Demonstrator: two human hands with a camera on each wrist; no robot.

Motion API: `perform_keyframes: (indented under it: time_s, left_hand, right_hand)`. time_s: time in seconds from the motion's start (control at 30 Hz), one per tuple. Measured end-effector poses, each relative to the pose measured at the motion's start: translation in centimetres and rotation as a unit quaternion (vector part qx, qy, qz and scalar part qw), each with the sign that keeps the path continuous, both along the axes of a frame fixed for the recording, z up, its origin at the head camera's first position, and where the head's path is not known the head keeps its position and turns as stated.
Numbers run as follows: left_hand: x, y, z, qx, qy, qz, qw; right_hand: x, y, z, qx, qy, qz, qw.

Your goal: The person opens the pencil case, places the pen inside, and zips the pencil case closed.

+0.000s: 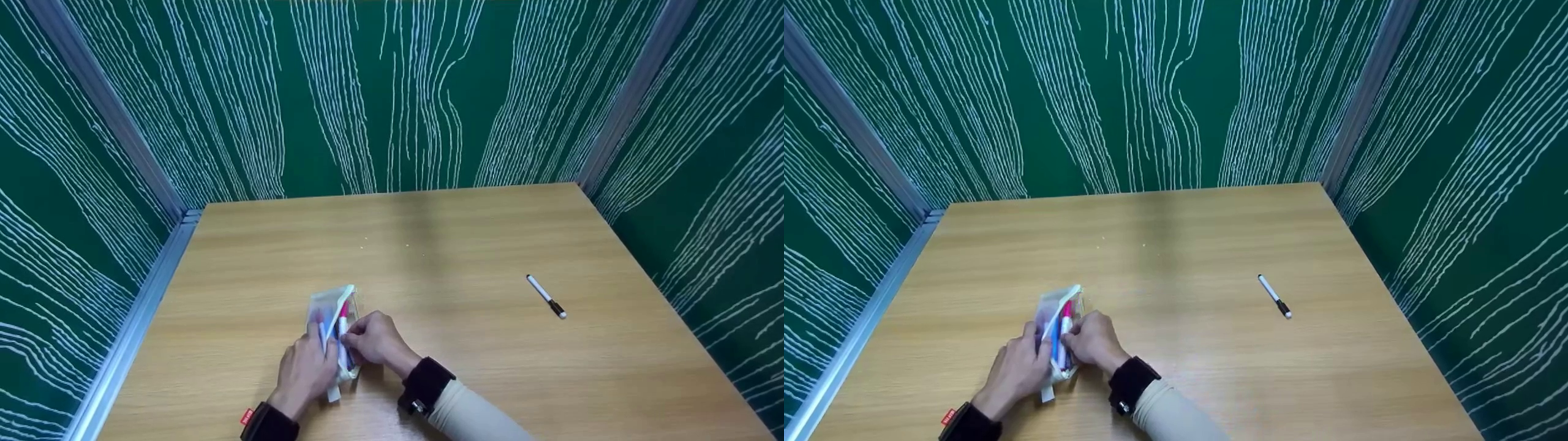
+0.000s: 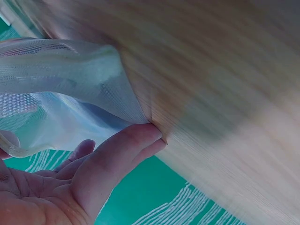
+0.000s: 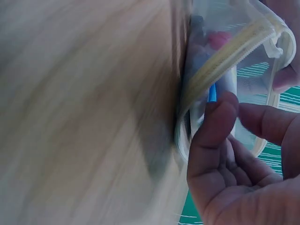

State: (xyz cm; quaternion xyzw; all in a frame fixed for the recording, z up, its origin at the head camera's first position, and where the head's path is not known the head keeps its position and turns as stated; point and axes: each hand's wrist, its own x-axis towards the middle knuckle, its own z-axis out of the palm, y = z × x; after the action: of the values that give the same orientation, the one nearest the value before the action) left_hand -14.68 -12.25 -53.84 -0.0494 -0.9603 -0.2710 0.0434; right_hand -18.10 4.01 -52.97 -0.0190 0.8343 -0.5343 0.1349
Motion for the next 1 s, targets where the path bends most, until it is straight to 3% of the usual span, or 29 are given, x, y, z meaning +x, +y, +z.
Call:
perform_keyframes:
  time_s: [0.27, 0.43, 0.8, 1.0]
  left_hand:
    - [-0.1, 0.0, 0.1, -0.007, 0.009, 0.008, 0.9999]
    - [0.0, 0.0, 0.0, -0.015, 0.013, 0.009, 0.9998]
    - [0.0, 0.0, 0.1, -0.008, -0.004, 0.008, 0.9999]
    - [0.0, -0.1, 0.1, -0.002, -0.013, 0.006, 0.9999]
  right_hand:
    - [-0.2, 0.4, -0.1, 0.04, 0.067, 0.013, 0.9969]
    - [-0.3, 1.1, 0.2, 0.053, 0.085, 0.005, 0.995]
    - [-1.0, 4.9, 0.8, 0.087, 0.088, -0.035, 0.9916]
    - [-1.3, 7.8, 1.3, 0.055, 0.07, -0.043, 0.9951]
